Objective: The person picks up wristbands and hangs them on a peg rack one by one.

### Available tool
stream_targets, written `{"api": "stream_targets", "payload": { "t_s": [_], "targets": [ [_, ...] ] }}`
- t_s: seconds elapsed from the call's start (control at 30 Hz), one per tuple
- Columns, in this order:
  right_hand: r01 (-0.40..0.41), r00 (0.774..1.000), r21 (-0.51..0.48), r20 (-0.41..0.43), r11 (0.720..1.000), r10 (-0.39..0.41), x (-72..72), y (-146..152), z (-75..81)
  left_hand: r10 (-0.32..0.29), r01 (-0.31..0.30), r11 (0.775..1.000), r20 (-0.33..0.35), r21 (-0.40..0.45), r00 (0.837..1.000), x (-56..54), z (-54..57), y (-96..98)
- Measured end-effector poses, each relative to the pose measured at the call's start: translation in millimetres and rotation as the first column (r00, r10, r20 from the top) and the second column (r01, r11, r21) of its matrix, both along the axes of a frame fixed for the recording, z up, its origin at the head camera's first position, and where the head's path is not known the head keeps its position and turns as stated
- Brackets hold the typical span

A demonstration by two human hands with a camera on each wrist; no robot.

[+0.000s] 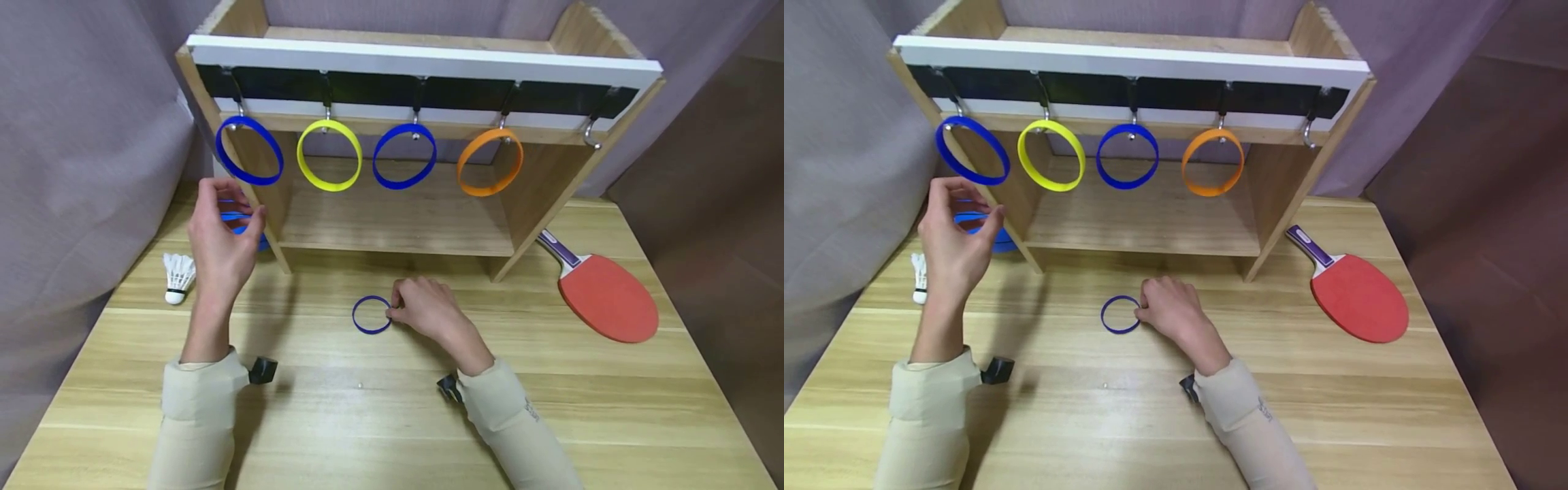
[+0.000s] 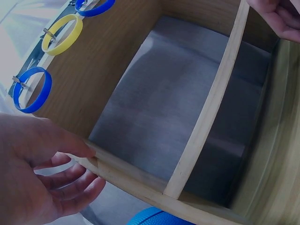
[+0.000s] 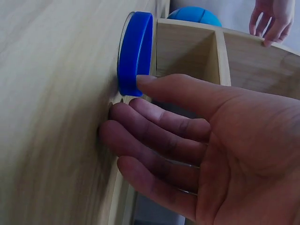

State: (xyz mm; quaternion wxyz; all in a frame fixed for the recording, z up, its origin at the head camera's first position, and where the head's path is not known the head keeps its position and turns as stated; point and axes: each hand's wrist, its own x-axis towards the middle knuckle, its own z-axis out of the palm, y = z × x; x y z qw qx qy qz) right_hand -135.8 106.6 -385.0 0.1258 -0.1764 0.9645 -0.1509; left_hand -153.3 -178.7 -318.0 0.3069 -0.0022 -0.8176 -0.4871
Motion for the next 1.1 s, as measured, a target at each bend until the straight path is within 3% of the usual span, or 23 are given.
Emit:
{"api": "stream_targets", "payload": {
  "t_s": [0.53, 0.73, 0.93, 1.1],
  "targets": [
    [0.010, 1.000, -0.044, -0.021, 0.999, -0.011, -0.2, -3.6, -3.2, 0.001, -0.001, 1.000, -0.003, 0.000, 1.000, -0.5, 0.1, -0.1],
    [-0.002, 0.998, -0.137, -0.066, 0.991, -0.007, -0.3, -4.5, -2.9, 0.003, -0.003, 1.000, -0.002, -0.005, 1.000, -0.2, -0.3, -0.4],
    [-0.087, 0.989, -0.279, -0.136, 0.956, 0.050, 1.6, -1.7, 8.6, -0.002, 0.002, 1.000, -0.003, 0.001, 1.000, -0.2, -0.5, 0.3],
    [-0.197, 0.973, -0.317, -0.180, 0.928, 0.145, 5.3, -2.2, 19.2, -0.003, 0.003, 1.000, -0.005, 0.003, 1.000, -0.1, -0.1, 0.2]
  ]
}}
